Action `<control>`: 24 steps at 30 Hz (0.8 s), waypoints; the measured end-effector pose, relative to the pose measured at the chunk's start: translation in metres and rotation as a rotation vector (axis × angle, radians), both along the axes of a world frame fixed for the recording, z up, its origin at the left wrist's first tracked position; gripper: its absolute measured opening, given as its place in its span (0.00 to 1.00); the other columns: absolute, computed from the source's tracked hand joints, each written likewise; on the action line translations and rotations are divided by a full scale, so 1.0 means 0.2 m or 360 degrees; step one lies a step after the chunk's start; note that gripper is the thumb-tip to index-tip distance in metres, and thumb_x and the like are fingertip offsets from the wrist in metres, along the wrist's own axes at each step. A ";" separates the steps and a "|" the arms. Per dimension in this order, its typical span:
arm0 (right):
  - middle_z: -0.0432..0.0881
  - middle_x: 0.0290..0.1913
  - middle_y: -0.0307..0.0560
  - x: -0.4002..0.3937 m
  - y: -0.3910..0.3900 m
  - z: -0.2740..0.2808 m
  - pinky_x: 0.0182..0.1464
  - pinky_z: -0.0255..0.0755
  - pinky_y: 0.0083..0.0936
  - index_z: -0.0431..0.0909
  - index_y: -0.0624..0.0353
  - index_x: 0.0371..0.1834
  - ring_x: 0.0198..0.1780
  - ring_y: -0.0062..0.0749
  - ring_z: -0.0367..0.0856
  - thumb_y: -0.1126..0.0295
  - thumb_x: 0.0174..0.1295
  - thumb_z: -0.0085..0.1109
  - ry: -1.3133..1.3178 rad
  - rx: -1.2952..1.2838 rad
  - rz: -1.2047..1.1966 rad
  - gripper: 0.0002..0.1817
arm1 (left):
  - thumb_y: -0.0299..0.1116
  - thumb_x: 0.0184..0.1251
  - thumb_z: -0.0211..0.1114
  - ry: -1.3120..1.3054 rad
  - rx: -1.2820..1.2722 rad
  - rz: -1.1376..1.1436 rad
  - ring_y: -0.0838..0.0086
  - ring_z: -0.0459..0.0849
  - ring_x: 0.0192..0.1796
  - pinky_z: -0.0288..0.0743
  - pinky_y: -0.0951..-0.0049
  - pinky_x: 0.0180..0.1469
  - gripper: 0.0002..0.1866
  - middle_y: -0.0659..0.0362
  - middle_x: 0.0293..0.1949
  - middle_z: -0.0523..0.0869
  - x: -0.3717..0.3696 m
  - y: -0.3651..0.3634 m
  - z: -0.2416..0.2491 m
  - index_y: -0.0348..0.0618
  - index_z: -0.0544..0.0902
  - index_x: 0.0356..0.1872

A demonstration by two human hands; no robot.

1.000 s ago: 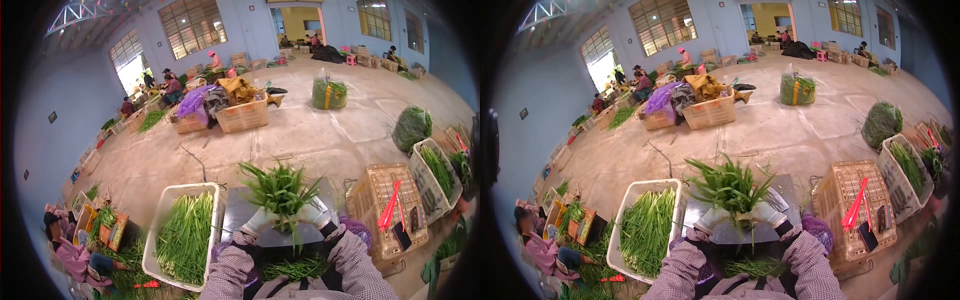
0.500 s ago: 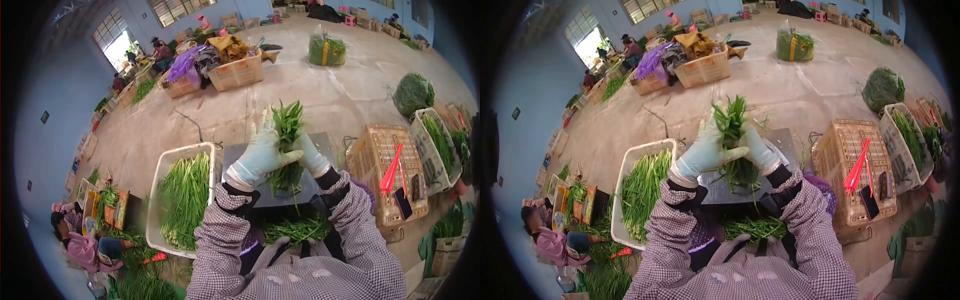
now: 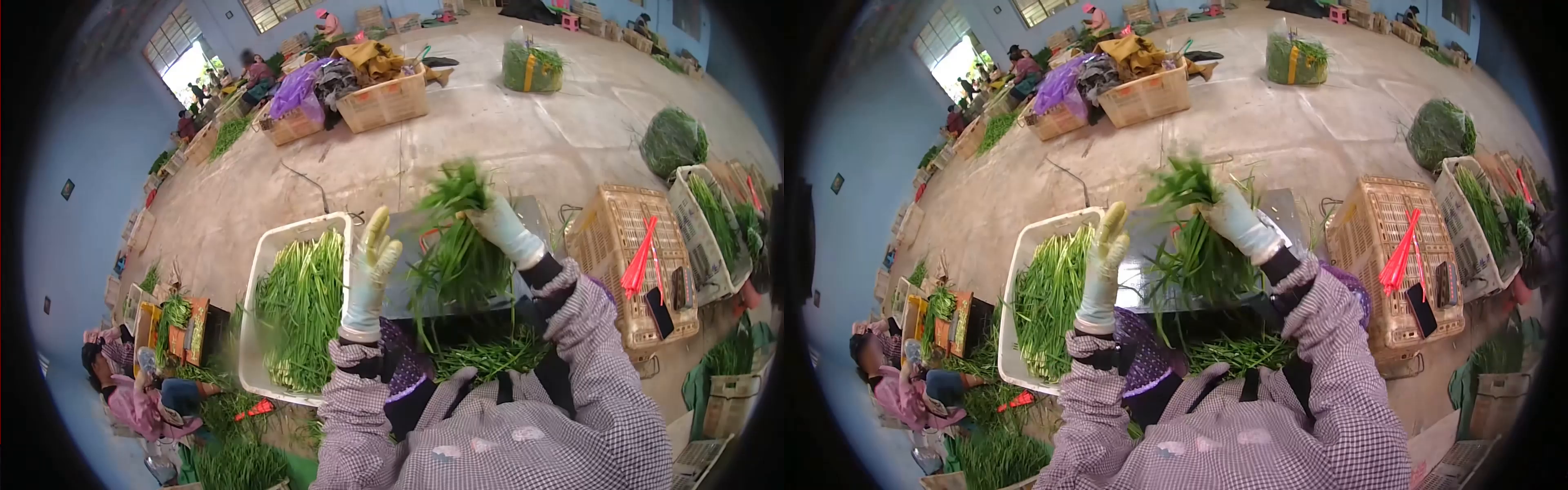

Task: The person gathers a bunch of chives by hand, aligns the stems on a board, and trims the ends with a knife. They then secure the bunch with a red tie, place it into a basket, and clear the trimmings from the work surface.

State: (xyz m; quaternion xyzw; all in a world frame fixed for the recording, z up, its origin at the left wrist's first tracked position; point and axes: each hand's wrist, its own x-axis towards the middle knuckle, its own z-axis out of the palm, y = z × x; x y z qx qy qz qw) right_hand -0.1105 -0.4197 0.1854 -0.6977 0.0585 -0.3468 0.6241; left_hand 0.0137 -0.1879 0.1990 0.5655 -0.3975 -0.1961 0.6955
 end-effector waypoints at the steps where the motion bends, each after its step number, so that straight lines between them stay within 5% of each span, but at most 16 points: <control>1: 0.87 0.43 0.38 0.00 -0.01 0.03 0.41 0.77 0.23 0.82 0.62 0.62 0.39 0.19 0.81 0.84 0.74 0.56 -0.0008 -0.0117 0.0005 0.16 | 0.37 0.78 0.68 -0.0067 0.0013 0.0025 0.60 0.62 0.84 0.53 0.60 0.85 0.38 0.49 0.81 0.68 -0.02 0.00 -0.01 0.37 0.64 0.83; 3: 0.86 0.39 0.37 -0.02 0.02 0.03 0.42 0.77 0.23 0.84 0.63 0.57 0.39 0.19 0.80 0.83 0.73 0.57 -0.0292 0.0137 0.0097 0.13 | 0.38 0.77 0.69 -0.0023 0.0009 0.0006 0.59 0.61 0.85 0.51 0.58 0.86 0.39 0.48 0.82 0.67 -0.04 0.00 -0.03 0.37 0.63 0.83; 5: 0.85 0.36 0.34 0.01 -0.05 -0.11 0.42 0.76 0.22 0.86 0.62 0.55 0.37 0.19 0.79 0.80 0.75 0.57 -0.0104 -0.0161 -0.0138 0.11 | 0.38 0.75 0.70 -0.0069 0.0040 -0.0068 0.58 0.59 0.86 0.49 0.56 0.86 0.40 0.48 0.83 0.65 -0.07 -0.01 -0.01 0.37 0.63 0.83; 6: 0.85 0.35 0.32 0.00 -0.14 -0.14 0.41 0.76 0.22 0.86 0.61 0.57 0.37 0.19 0.78 0.74 0.78 0.58 0.0086 -0.0066 0.0037 0.11 | 0.38 0.71 0.74 -0.0114 0.0053 -0.0072 0.59 0.58 0.86 0.48 0.55 0.87 0.45 0.48 0.84 0.63 -0.06 -0.03 0.00 0.38 0.60 0.84; 11: 0.85 0.37 0.33 -0.19 0.14 0.26 0.40 0.76 0.21 0.83 0.57 0.65 0.37 0.15 0.79 0.64 0.81 0.60 0.0039 0.0244 0.0191 0.16 | 0.36 0.59 0.84 -0.0625 0.0125 -0.0150 0.65 0.60 0.84 0.56 0.63 0.83 0.59 0.51 0.83 0.65 -0.15 -0.14 0.04 0.38 0.54 0.86; 13: 0.87 0.41 0.37 -0.22 0.20 0.30 0.45 0.78 0.22 0.81 0.59 0.67 0.40 0.20 0.81 0.67 0.79 0.62 0.0130 0.0199 0.0228 0.17 | 0.32 0.58 0.84 -0.0460 0.0019 -0.0438 0.66 0.65 0.81 0.60 0.64 0.82 0.59 0.49 0.83 0.63 -0.26 -0.23 0.06 0.38 0.54 0.86; 15: 0.87 0.47 0.41 -0.17 0.31 0.29 0.49 0.79 0.25 0.81 0.62 0.65 0.43 0.25 0.82 0.71 0.76 0.66 -0.0117 -0.0074 -0.0043 0.17 | 0.28 0.56 0.84 -0.0127 0.0285 -0.0506 0.72 0.78 0.68 0.73 0.69 0.71 0.48 0.53 0.71 0.79 -0.32 -0.29 0.03 0.34 0.67 0.78; 16: 0.86 0.53 0.47 -0.18 0.33 0.27 0.56 0.78 0.30 0.80 0.63 0.64 0.52 0.33 0.82 0.70 0.71 0.70 -0.0132 -0.0223 -0.0109 0.21 | 0.27 0.59 0.82 -0.0084 0.0488 -0.0565 0.70 0.79 0.64 0.74 0.66 0.68 0.41 0.55 0.64 0.81 -0.32 -0.33 -0.02 0.33 0.70 0.72; 17: 0.84 0.59 0.54 -0.18 0.34 0.27 0.62 0.77 0.35 0.79 0.64 0.63 0.60 0.40 0.82 0.69 0.65 0.74 -0.0145 -0.0370 -0.0176 0.25 | 0.28 0.61 0.81 0.0053 0.0232 -0.0628 0.70 0.78 0.67 0.76 0.65 0.68 0.41 0.55 0.66 0.81 -0.35 -0.33 -0.06 0.33 0.69 0.74; 19: 0.79 0.67 0.60 -0.20 0.35 0.30 0.72 0.70 0.43 0.76 0.63 0.66 0.69 0.50 0.78 0.61 0.62 0.78 0.0414 -0.1001 -0.0505 0.33 | 0.32 0.65 0.80 0.0316 0.0213 -0.0447 0.67 0.80 0.66 0.78 0.63 0.68 0.39 0.55 0.67 0.80 -0.35 -0.34 -0.20 0.35 0.69 0.74; 20: 0.79 0.67 0.60 -0.24 0.37 0.31 0.72 0.70 0.43 0.76 0.63 0.66 0.69 0.50 0.78 0.61 0.62 0.78 0.0412 -0.0998 -0.0500 0.33 | 0.32 0.65 0.80 0.0316 0.0216 -0.0441 0.67 0.80 0.66 0.78 0.63 0.68 0.39 0.55 0.67 0.80 -0.37 -0.34 -0.25 0.35 0.69 0.74; 22: 0.75 0.71 0.61 -0.30 0.41 0.33 0.75 0.66 0.46 0.76 0.63 0.67 0.70 0.53 0.76 0.54 0.60 0.78 0.0410 -0.1379 -0.0336 0.37 | 0.31 0.67 0.77 0.1383 -0.0542 -0.0456 0.66 0.83 0.63 0.80 0.64 0.66 0.37 0.54 0.64 0.82 -0.39 -0.33 -0.30 0.37 0.69 0.74; 23: 0.75 0.71 0.61 -0.31 0.41 0.31 0.75 0.66 0.46 0.76 0.63 0.67 0.70 0.53 0.76 0.54 0.60 0.78 0.0404 -0.1376 -0.0320 0.37 | 0.31 0.67 0.77 0.1381 -0.0545 -0.0439 0.66 0.83 0.63 0.80 0.64 0.66 0.37 0.54 0.64 0.82 -0.37 -0.28 -0.30 0.37 0.69 0.74; 24: 0.75 0.71 0.61 -0.33 0.40 0.28 0.75 0.67 0.44 0.75 0.62 0.68 0.71 0.53 0.75 0.55 0.60 0.78 0.0175 -0.1108 -0.0294 0.37 | 0.30 0.67 0.77 0.0896 -0.0396 -0.0450 0.67 0.85 0.60 0.81 0.65 0.64 0.37 0.54 0.61 0.84 -0.34 -0.22 -0.31 0.37 0.70 0.74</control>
